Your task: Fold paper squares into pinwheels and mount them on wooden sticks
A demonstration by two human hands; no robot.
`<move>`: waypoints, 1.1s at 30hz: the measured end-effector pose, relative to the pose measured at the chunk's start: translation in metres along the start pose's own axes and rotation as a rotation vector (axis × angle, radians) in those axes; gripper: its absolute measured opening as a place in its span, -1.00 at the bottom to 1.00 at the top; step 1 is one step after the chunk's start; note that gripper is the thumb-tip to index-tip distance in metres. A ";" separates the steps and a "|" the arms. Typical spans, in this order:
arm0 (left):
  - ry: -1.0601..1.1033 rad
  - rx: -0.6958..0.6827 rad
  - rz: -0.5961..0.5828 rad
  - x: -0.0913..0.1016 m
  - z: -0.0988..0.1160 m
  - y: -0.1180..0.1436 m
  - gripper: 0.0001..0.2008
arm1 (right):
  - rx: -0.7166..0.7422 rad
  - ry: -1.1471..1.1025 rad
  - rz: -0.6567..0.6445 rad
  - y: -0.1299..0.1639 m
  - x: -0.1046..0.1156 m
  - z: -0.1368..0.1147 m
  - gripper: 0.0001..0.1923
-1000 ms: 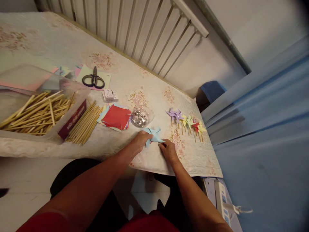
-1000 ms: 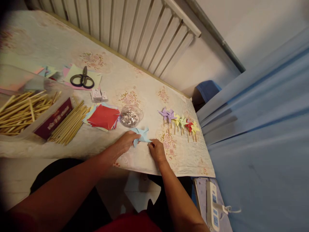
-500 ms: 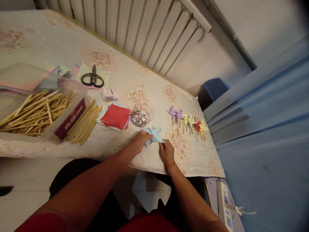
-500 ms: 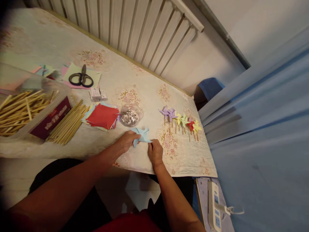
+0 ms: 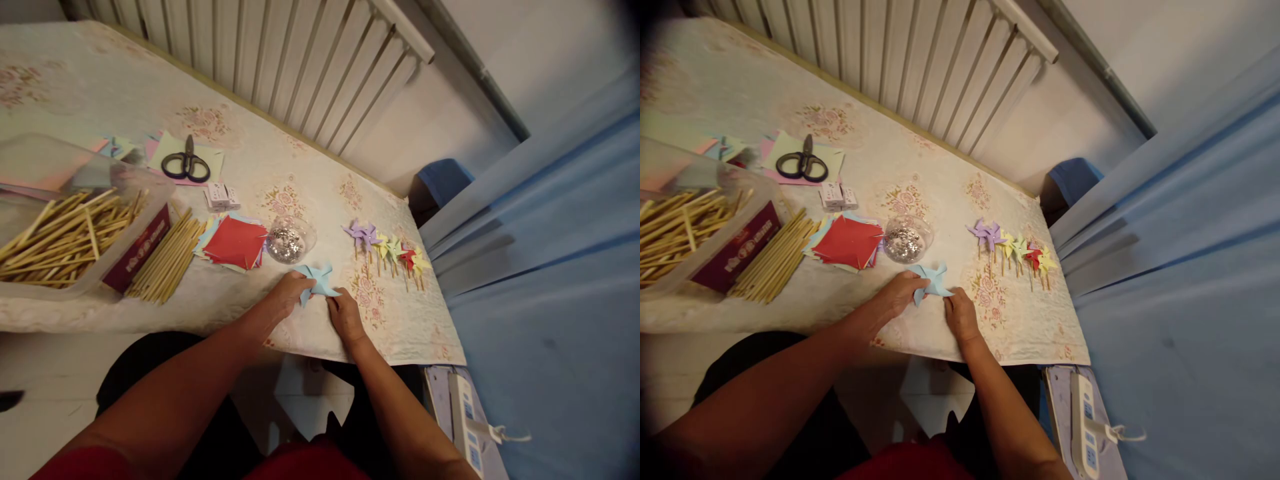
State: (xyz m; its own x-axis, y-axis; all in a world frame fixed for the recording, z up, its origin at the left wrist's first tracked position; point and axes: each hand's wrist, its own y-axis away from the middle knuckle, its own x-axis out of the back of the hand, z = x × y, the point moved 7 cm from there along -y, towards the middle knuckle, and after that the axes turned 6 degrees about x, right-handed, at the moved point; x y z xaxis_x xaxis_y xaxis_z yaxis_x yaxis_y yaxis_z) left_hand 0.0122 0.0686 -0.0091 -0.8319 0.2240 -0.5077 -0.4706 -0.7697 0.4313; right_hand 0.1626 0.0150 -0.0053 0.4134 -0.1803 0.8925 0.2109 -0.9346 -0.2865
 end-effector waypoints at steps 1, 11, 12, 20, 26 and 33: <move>0.003 -0.001 -0.008 0.000 0.000 0.000 -0.89 | 0.000 -0.004 -0.038 -0.002 0.000 0.000 -0.81; 0.021 -0.063 -0.077 0.003 -0.006 -0.009 -0.74 | -0.155 0.011 -0.162 -0.008 0.005 0.004 -0.82; 0.018 -0.078 -0.081 0.003 -0.005 -0.009 -0.73 | -0.162 0.022 -0.166 -0.007 0.005 0.003 -0.81; 0.042 -0.132 -0.085 0.001 0.002 -0.008 -0.73 | -0.130 0.256 -0.366 -0.010 0.004 -0.010 -0.83; 0.068 -0.138 -0.075 0.001 0.004 -0.007 -0.74 | -0.190 0.458 -0.435 -0.013 0.002 -0.019 -0.75; 0.040 -0.189 -0.028 0.000 0.016 0.000 -0.77 | -0.179 0.585 -0.669 -0.019 -0.008 -0.041 -0.69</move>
State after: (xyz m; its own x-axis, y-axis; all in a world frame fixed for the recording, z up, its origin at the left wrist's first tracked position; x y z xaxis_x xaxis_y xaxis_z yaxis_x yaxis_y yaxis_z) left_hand 0.0071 0.0779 0.0027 -0.8052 0.2262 -0.5482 -0.4268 -0.8628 0.2710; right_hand 0.1193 0.0217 0.0072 -0.2727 0.3364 0.9014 0.0841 -0.9250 0.3706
